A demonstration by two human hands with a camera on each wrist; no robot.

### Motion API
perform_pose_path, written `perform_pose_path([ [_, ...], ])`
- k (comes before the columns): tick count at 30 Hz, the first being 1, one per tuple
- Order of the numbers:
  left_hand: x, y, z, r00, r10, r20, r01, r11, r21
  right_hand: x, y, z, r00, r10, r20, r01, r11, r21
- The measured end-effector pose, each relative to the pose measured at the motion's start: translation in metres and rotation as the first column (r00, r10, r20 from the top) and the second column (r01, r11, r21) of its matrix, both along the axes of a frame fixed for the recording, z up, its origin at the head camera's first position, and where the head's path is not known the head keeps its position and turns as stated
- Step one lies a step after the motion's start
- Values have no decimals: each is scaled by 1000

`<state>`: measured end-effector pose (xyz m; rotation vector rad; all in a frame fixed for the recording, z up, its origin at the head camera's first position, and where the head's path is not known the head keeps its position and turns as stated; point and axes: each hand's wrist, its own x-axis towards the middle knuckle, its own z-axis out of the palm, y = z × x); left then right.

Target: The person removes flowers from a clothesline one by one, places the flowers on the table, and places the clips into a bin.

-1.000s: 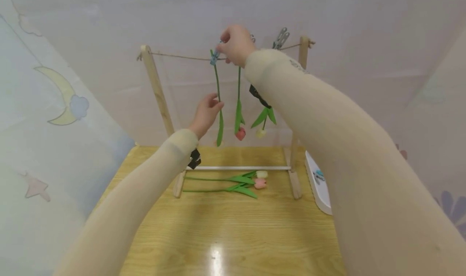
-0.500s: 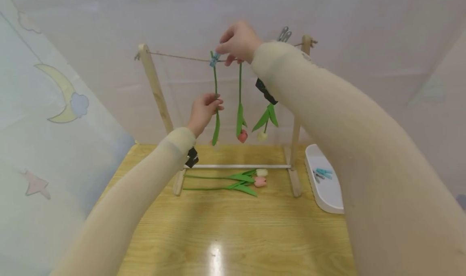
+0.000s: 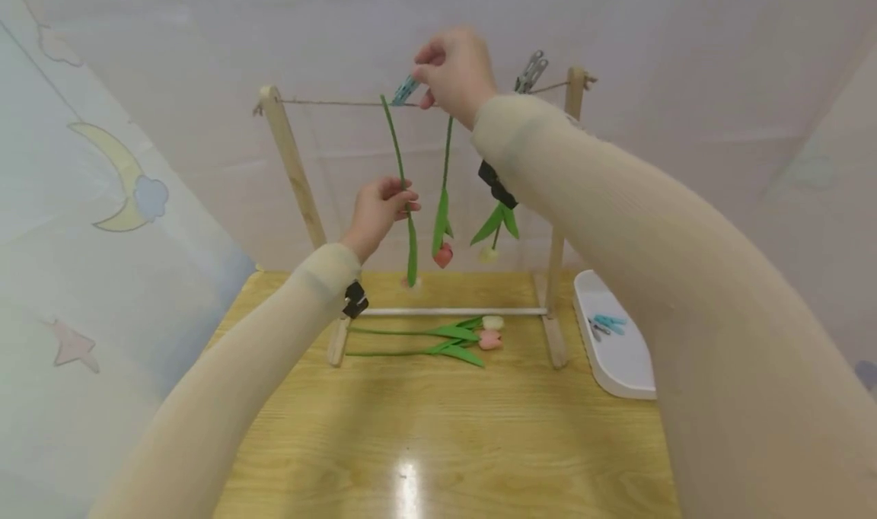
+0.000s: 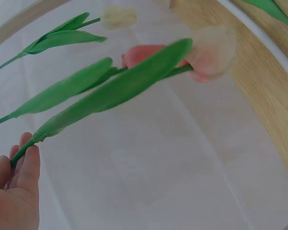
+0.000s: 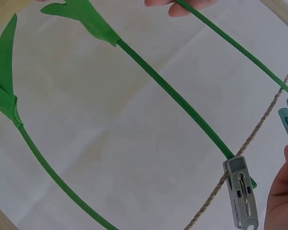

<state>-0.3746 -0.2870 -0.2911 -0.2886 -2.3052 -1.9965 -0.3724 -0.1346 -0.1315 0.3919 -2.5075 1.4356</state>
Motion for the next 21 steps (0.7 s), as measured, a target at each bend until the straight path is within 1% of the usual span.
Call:
perform_pose_path([
  [3,2,-1,-1,1000,-9,0,9,1000,7,1,2,-2,1000,-7,-19,6,999,-46],
  [6,5,-2,-2,1000,-22,0,22,1000,13,4,7,-6,999,0,-41,-4,995,-97],
  [11,9,-5,-6,999,-40,20,39,998,53,15,16,-15,998,1,-58,-11,985,-171],
  [15,14,-8,-8,998,-45,37,42,996,80,23,23,-23,998,-10,-57,-6,965,-261],
  [19,20,-13,-11,998,-41,52,35,993,113,29,30,-31,999,-20,-50,2,946,-324],
  [21,24,-15,-13,997,-41,63,32,991,130,32,33,-36,999,-28,-41,12,941,-338],
])
